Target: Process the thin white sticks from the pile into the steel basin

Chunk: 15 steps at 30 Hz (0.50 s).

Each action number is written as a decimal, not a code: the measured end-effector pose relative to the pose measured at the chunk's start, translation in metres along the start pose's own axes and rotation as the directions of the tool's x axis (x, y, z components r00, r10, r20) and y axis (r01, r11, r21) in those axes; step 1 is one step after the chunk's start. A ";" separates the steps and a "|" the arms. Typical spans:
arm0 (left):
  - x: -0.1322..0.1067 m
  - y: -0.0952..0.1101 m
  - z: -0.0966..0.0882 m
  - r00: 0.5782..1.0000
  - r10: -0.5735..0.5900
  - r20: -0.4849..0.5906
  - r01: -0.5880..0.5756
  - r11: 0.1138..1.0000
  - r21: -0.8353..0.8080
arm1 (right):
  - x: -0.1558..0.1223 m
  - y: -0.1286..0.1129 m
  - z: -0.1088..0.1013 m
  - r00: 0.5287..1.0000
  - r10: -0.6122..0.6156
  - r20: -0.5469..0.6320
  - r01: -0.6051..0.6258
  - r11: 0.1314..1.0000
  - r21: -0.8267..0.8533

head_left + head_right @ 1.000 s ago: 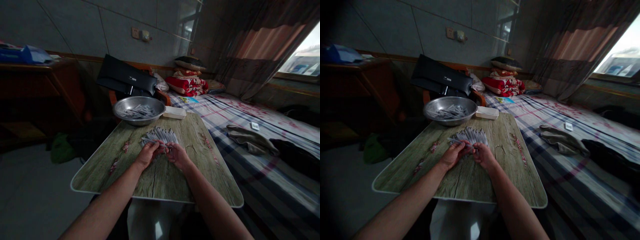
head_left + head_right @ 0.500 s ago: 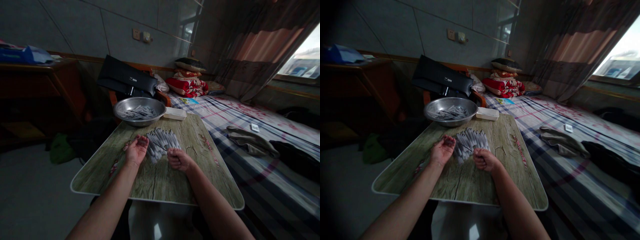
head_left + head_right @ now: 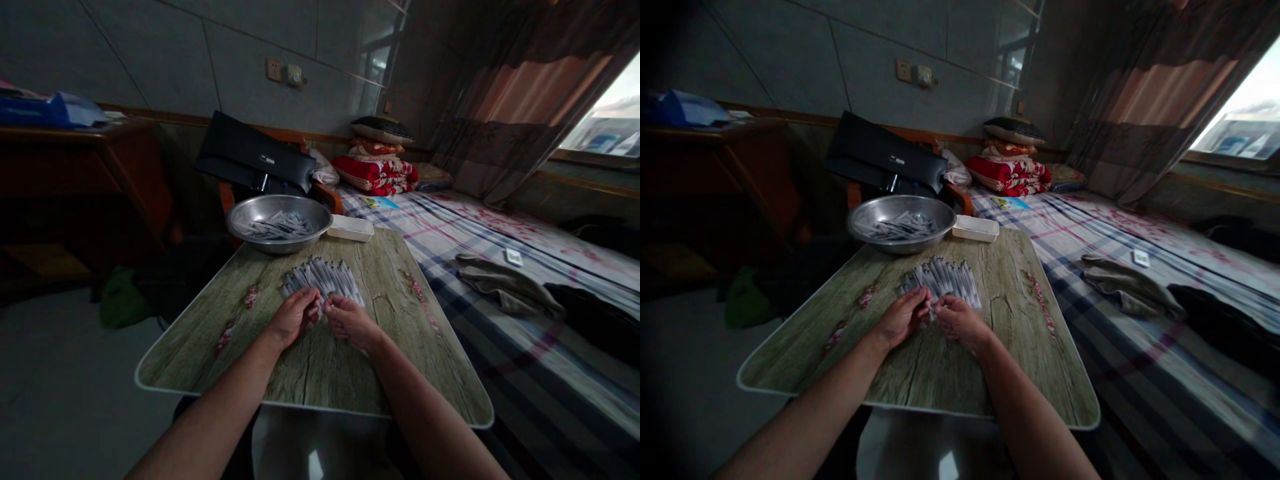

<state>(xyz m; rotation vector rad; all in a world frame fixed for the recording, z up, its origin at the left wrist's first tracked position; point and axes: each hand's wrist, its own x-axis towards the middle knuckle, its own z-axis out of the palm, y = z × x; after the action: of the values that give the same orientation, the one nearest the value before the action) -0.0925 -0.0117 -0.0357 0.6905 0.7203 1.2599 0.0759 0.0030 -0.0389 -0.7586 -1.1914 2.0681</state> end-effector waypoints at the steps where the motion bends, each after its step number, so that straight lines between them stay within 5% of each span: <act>1: 0.001 0.002 -0.001 0.999 0.015 -0.031 -0.016 1.000 -0.020 | 0.001 0.000 0.000 1.000 -0.002 -0.010 0.002 1.000 0.004; 5: -0.002 0.013 0.002 0.982 -0.097 -0.162 0.065 0.979 -0.195 | 0.005 -0.002 -0.003 0.981 -0.114 -0.157 0.130 0.987 0.092; 9: -0.006 0.012 0.014 0.934 -0.316 -0.167 0.254 0.915 -0.314 | 0.011 -0.003 -0.005 0.900 -0.291 -0.323 0.341 0.934 0.108; 15: -0.012 -0.008 0.043 0.846 -0.485 -0.222 0.362 0.828 -0.428 | 0.008 -0.001 0.003 0.691 -0.594 -0.413 0.488 0.804 -0.340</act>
<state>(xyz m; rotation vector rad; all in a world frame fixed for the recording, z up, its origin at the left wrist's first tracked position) -0.0553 -0.0274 -0.0151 -0.0083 0.8191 1.0491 0.0689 0.0083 -0.0384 -0.8428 -1.1496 1.1636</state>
